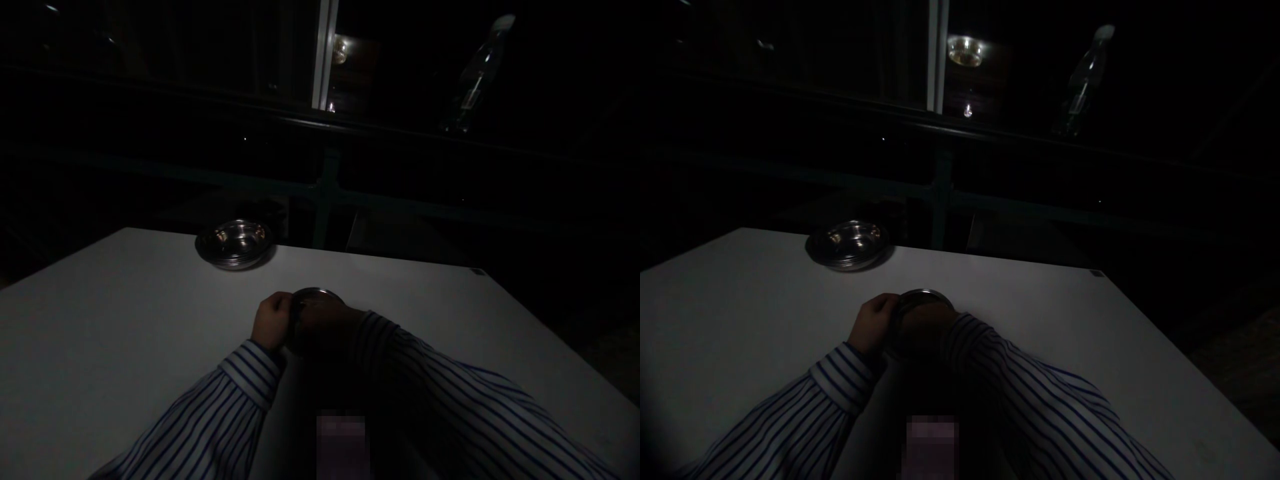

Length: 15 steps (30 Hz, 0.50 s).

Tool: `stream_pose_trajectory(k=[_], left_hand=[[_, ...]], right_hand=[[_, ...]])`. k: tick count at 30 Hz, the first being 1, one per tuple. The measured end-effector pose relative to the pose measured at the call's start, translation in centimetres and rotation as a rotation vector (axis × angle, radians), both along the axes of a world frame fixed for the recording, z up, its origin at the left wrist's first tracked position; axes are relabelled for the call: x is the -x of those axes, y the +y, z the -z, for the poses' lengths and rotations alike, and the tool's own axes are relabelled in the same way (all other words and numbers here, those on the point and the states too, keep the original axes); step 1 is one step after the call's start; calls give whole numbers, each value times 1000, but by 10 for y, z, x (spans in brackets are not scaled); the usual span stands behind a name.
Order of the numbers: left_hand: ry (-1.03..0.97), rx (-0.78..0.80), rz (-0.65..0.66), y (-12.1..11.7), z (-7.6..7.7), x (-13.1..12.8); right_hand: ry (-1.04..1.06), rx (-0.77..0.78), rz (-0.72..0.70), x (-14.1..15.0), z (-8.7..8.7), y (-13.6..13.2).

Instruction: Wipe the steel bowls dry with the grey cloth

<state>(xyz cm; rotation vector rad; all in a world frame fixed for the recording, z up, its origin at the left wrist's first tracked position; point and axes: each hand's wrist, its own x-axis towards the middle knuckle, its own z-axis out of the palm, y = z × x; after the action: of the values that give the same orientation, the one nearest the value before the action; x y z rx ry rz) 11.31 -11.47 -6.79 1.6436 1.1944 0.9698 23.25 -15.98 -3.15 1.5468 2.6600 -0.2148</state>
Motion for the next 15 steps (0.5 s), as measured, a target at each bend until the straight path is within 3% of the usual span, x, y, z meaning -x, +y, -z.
stream_pose_trajectory(k=[10, 15], left_hand=[[60, -21, -70, -2, 3, -1], [90, -36, -119, -4, 5, -2]], right_hand=[[-65, -99, 331, -5, -15, 8], [-63, -21, 213, 0, -13, 11]])
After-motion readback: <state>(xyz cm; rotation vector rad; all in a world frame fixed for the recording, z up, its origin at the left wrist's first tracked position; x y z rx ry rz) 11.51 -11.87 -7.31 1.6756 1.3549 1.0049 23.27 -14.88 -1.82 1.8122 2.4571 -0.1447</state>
